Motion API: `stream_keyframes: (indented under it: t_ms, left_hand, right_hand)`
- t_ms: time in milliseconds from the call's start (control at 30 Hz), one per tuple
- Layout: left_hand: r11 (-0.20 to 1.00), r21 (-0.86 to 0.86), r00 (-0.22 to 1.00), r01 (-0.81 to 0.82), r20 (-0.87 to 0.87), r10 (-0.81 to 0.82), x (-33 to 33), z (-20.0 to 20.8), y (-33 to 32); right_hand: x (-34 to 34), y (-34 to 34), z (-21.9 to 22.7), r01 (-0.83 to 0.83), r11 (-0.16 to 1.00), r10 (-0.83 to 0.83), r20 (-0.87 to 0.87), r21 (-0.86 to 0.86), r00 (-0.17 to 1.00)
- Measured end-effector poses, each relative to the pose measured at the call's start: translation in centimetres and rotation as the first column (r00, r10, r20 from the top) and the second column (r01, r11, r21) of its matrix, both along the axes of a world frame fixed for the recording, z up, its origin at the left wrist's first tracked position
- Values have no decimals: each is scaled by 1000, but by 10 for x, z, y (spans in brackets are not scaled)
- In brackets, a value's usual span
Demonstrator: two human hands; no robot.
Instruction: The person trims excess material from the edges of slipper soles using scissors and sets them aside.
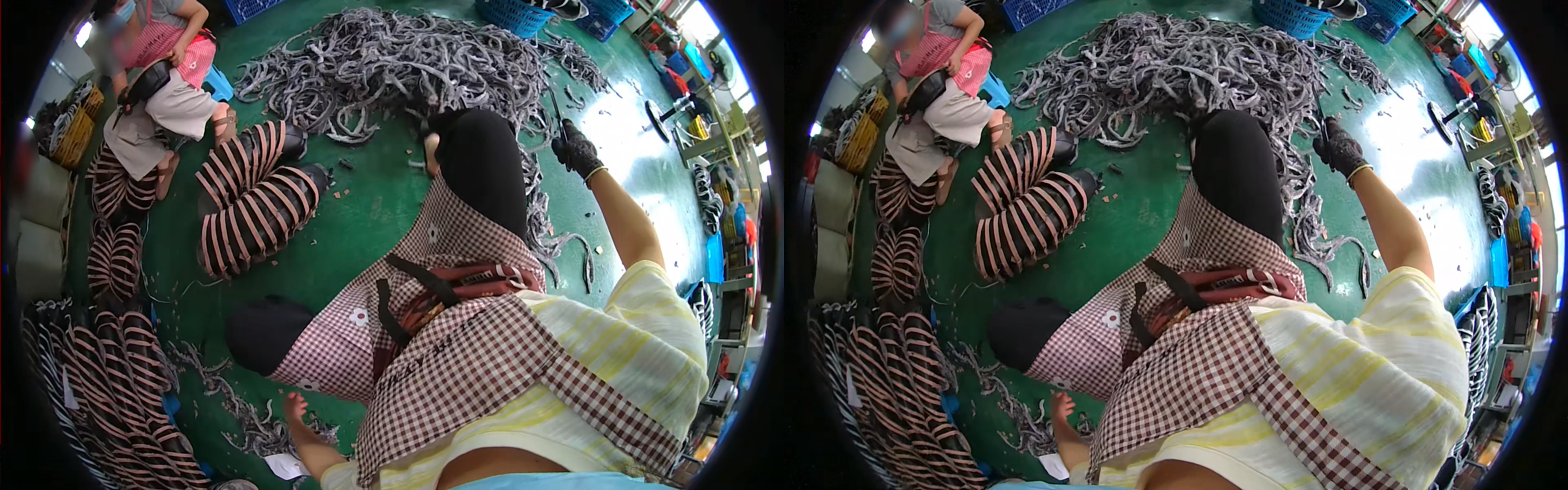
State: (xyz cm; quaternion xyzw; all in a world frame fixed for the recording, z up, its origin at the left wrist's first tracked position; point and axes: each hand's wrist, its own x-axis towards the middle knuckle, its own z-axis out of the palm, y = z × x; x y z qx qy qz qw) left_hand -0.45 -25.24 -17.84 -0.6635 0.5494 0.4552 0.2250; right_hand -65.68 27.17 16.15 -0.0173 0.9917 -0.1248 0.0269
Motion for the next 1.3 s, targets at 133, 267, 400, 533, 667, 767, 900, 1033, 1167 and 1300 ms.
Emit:
stream_keyframes:
  t_ms: [133,267,400,533,667,767,900,1033,1167,1300]
  left_hand:
    - [962,-249,960,108,-224,-166,73,-30,-121]
    - [741,-511,842,436,-61,-537,-60,58,-210]
    - [532,-681,719,504,-11,-695,-166,136,-226]
    - [498,-706,775,503,114,-622,-249,92,-284]
    - [605,-778,918,169,-100,-384,-266,20,-333]
    - [817,-576,841,29,-428,-331,-285,-14,-329]
    - [952,-233,673,-201,-739,-38,-330,-16,-262]
    - [938,-169,628,-303,-776,62,-329,-33,-240]
    - [756,-409,719,-510,-685,114,-290,22,-244]
    - [868,-71,443,-491,-878,179,-314,171,-201]
  right_hand:
    - [-17,-34,-47,-217,976,219,85,-21,972]
    - [-33,-21,-134,-474,821,526,-99,318,845]
    - [-7,-116,-119,-468,881,408,389,69,826]
    - [-37,-96,-197,-380,894,433,681,-239,591]
    - [-53,-79,-237,-735,676,537,654,45,534]
    - [-79,-80,-249,-704,710,596,556,-29,579]
    - [-91,-51,-233,-641,760,619,420,-106,664]
    - [-100,-38,-219,-612,759,651,234,-222,722]
    - [-100,-128,-144,-295,955,294,175,-21,940]
    - [-108,-211,-53,-767,587,679,-359,-259,641]
